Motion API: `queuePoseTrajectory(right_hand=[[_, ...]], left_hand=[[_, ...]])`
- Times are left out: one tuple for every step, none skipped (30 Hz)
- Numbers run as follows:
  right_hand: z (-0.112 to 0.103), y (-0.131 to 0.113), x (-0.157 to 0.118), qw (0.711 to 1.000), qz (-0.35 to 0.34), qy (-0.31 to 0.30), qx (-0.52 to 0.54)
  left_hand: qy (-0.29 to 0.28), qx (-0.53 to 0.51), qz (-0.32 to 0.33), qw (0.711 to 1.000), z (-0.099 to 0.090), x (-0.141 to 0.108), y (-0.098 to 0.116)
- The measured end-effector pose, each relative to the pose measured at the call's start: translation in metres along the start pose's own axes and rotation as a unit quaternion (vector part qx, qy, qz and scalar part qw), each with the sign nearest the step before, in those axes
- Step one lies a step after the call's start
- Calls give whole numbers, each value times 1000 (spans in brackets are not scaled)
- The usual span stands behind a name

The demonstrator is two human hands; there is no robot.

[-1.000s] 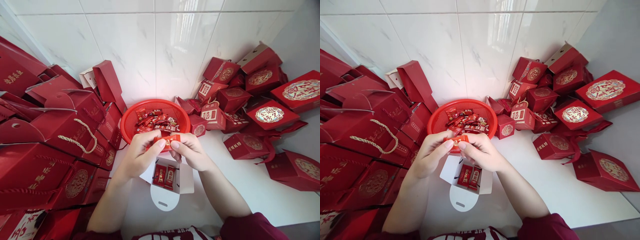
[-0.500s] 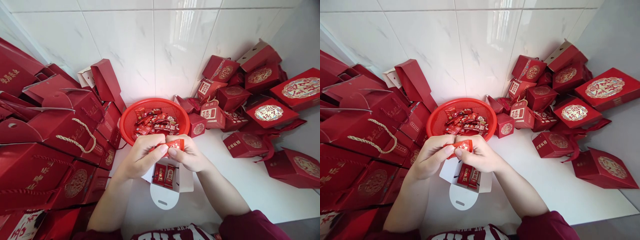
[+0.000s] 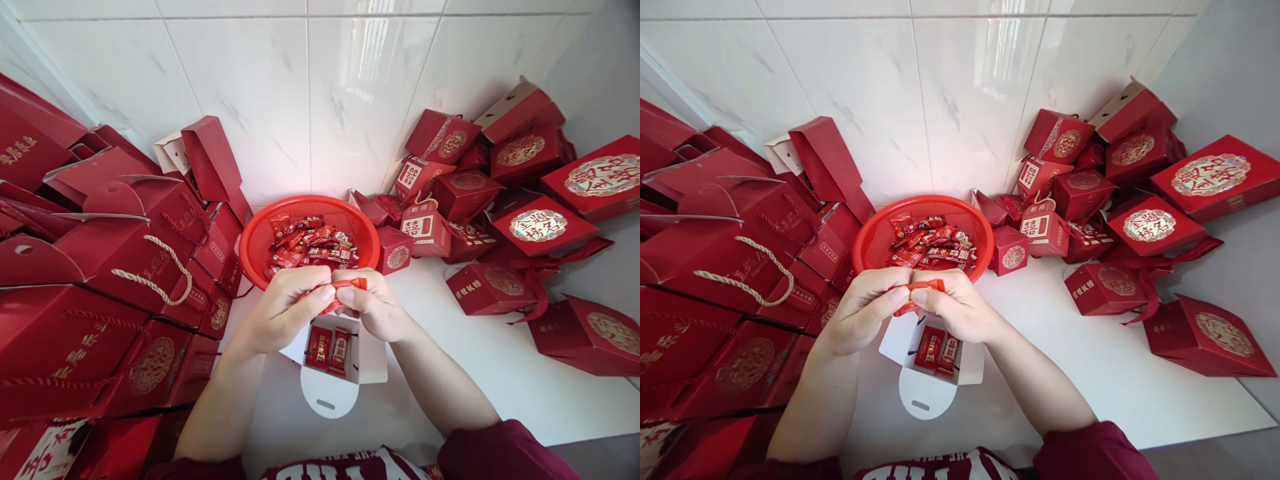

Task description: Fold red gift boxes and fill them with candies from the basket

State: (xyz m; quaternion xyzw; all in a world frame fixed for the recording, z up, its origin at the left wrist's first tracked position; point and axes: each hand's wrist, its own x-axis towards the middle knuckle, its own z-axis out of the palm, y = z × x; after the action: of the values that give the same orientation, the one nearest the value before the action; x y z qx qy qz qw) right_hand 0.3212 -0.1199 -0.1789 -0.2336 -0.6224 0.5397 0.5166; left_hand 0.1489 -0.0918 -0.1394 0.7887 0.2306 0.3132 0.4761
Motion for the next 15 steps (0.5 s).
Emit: queuePoseTrajectory(right_hand=[[0, 0, 0, 1000, 0, 4, -6], [0, 0, -1, 1000, 0, 9, -17], [0, 0, -1, 999, 1, 16, -32], [-1, 0, -1, 999, -1, 23, -49], [-1, -1, -2, 997, -3, 30, -65], [-1, -1, -2, 996, -6, 36, -79], [-2, -3, -3, 995, -7, 41, -86], [-3, -4, -3, 995, -8, 47, -87], [-5, -6, -4, 995, -9, 56, -82], [-7, -8, -4, 995, -10, 70, -73], [-10, -10, -4, 994, -15, 87, -65], [-14, -13, -4, 992, -25, 105, -63], [-18, -15, -4, 990, -39, 117, -69], [-22, -17, -4, 988, -58, 118, -81], [-26, -20, -4, 986, -77, 107, -99]], left_hand=[[-1, 1, 3, 1000, 0, 0, 0], [-2, 3, 7, 1000, 1, 1, 1], [-2, 7, 11, 1000, 2, 2, 1], [-3, 10, 15, 1000, 2, 2, 2], [-3, 12, 18, 1000, 3, 2, 2], [-4, 12, 18, 1000, 4, 2, 3], [-4, 10, 14, 1000, 4, 2, 3], [-4, 5, 8, 1000, 4, 1, 3], [-7, -3, -2, 1000, 4, 1, 4], [-11, -13, -12, 1000, 4, 0, 4], [-14, -27, -21, 999, 4, 0, 3], [-17, -43, -30, 998, 4, 0, 2], [-16, -65, -38, 997, 4, 0, 1], [-16, -93, -47, 994, 5, 1, 0], [-19, -128, -58, 990, 6, 3, -3]])
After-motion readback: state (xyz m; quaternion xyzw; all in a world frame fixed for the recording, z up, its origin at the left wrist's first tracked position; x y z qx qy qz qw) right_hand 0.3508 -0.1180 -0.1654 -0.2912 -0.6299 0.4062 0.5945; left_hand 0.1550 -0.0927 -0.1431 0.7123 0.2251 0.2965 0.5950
